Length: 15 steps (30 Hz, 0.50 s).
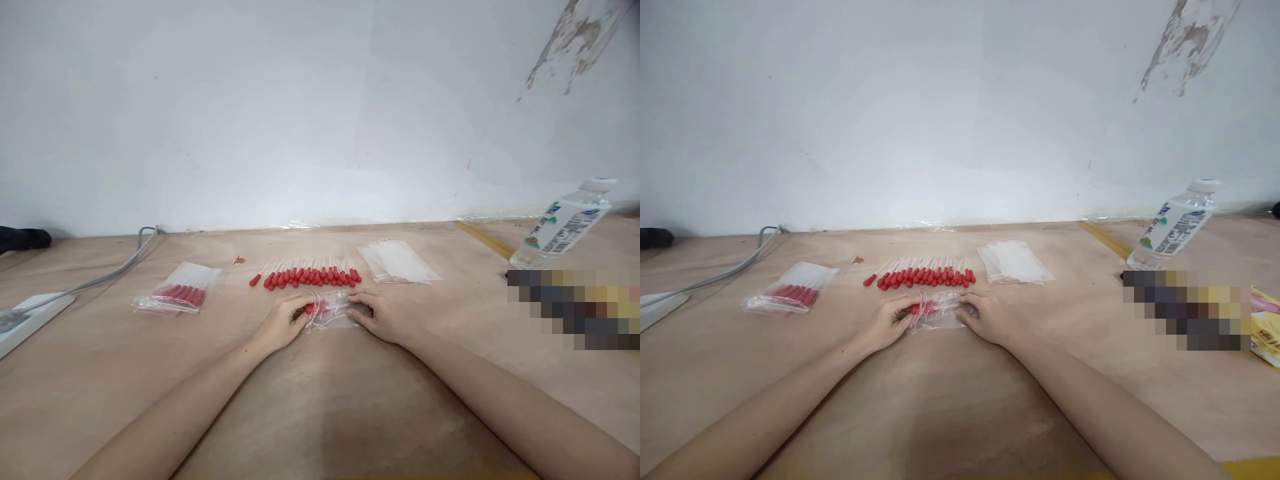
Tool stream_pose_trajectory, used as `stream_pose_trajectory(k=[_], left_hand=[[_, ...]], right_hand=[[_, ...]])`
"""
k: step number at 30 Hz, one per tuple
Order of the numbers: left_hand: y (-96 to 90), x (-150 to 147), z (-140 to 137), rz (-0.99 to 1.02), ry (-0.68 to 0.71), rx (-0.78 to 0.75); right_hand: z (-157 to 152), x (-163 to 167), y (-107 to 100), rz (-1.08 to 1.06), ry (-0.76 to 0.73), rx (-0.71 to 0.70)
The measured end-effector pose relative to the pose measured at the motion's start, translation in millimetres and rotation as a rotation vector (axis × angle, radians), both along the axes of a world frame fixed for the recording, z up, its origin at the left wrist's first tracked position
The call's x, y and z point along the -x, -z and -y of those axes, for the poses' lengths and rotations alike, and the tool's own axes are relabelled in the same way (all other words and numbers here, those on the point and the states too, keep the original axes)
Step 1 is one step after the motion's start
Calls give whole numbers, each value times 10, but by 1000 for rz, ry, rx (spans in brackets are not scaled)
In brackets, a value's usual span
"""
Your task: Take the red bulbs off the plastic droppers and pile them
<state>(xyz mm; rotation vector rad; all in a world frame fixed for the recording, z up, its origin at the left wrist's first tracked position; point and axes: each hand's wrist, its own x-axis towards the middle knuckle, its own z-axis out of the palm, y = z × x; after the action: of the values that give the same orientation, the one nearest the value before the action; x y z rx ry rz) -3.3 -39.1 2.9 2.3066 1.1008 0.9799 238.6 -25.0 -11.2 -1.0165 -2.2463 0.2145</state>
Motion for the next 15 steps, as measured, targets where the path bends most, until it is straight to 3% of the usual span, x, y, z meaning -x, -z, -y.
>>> stream_pose_trajectory(k=[8, 11, 15], left_hand=[[-35, 56, -65, 80, 39, 47], [-125, 205, -128, 111, 30, 183], [-369, 625, -251, 143, -49, 407]], right_hand=[[-24, -8, 36, -16, -6, 13], [-30, -7, 52, -30, -8, 30], [-6, -2, 7, 4, 2, 12]])
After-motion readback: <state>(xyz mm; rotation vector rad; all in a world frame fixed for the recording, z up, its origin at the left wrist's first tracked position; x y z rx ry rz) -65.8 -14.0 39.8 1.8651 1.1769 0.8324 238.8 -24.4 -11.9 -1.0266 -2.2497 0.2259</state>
